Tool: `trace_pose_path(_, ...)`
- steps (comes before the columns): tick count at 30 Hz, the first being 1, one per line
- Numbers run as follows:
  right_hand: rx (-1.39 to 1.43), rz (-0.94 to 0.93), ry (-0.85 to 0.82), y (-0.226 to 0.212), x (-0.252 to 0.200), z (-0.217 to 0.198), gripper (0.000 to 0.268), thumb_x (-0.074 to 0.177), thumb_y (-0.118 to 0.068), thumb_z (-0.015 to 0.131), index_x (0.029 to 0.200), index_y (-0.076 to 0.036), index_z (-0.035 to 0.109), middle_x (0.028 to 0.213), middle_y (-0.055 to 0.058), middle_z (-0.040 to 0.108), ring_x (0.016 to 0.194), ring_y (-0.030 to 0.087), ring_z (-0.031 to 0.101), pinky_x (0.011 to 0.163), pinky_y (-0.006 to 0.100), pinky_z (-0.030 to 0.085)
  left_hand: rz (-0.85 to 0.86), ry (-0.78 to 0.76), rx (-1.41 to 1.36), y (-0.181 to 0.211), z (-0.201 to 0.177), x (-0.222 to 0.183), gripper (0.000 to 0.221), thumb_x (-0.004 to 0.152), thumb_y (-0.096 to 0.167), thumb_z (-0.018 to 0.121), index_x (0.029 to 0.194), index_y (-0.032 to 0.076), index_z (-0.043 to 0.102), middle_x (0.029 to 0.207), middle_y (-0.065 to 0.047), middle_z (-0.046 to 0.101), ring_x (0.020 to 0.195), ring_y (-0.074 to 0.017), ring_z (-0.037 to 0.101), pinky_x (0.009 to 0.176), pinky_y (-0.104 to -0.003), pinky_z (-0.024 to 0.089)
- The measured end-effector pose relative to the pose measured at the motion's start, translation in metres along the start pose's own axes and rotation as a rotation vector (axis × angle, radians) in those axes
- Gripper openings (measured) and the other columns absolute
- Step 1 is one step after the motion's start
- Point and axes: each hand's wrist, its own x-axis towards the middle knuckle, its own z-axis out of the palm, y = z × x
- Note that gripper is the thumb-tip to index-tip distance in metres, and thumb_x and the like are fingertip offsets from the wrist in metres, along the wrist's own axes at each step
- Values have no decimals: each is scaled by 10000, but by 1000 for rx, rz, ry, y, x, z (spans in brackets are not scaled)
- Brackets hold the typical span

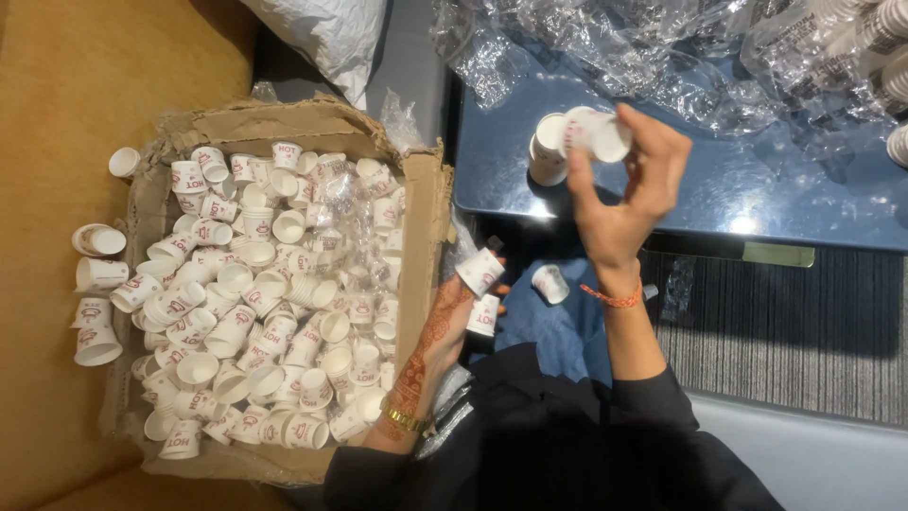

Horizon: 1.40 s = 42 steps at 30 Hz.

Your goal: Sorting small paper cups from a bulk box and packing them into clear plastic sleeves.

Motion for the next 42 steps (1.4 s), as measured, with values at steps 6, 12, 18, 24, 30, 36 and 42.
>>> trace_pose_path(6, 333, 210, 310, 40, -39, -13, 529, 1063, -207, 693, 1488, 13, 468, 1412, 114, 470, 1313, 213, 527, 1146, 345, 496, -187, -129, 197, -65, 16, 27, 345, 1062, 157, 460, 1361, 9, 550, 1213, -188, 628, 940, -227, 717, 737, -325, 625)
trace_pose_path(12, 194, 250, 370, 66, -92, -43, 586, 1006, -273, 650, 1476, 13, 446, 1393, 145, 480, 1188, 227, 546, 1018, 347, 491, 283, -136, 793, -158, 26, 25, 331, 1069, 241, 541, 1234, -7, 684, 1566, -145, 457, 1254, -314, 626, 997, -405, 550)
trace_pose_path(18, 244, 553, 124, 67, -182, -81, 530, 998, -212, 605, 1443, 31, 452, 1240, 119, 524, 1097, 194, 565, 975, 337, 514, 367, -6, 857, -128, 48, -16, 303, 1011, 183, 568, 1262, 59, 685, 1464, -139, 519, 1183, -270, 631, 964, -376, 568)
trace_pose_path(24, 510, 1176, -172, 57, -217, -85, 418, 990, -167, 516, 1353, 40, 517, 1122, 134, 642, 1008, 159, 662, 902, 317, 577, 218, 170, 593, -158, 21, -10, 284, 1011, 138, 565, 1265, 40, 647, 1271, -165, 537, 1048, -212, 642, 810, -306, 631)
trace_pose_path(30, 486, 1213, -487, 51, -224, -76, 426, 1029, -219, 550, 1398, -10, 502, 1037, 134, 684, 958, 148, 646, 866, 302, 537, -246, 101, -169, -139, 19, -25, 324, 1044, 153, 470, 1333, 30, 550, 1137, -137, 678, 880, -193, 703, 718, -325, 618)
trace_pose_path(36, 645, 1177, -350, 11, -181, -59, 492, 1045, -234, 516, 1473, -33, 381, 1184, 141, 655, 1086, 148, 622, 975, 302, 501, -238, -48, -432, -102, 29, -15, 349, 1079, 159, 446, 1376, 20, 562, 1158, -123, 696, 906, -181, 722, 740, -310, 637)
trace_pose_path(42, 734, 905, -222, -23, -128, -47, 533, 1068, -249, 498, 1512, -40, 292, 1397, 186, 566, 1195, 179, 588, 1054, 334, 481, -135, -192, -529, -86, 40, -5, 334, 1098, 200, 447, 1379, 54, 552, 1162, -118, 678, 906, -186, 699, 715, -342, 629)
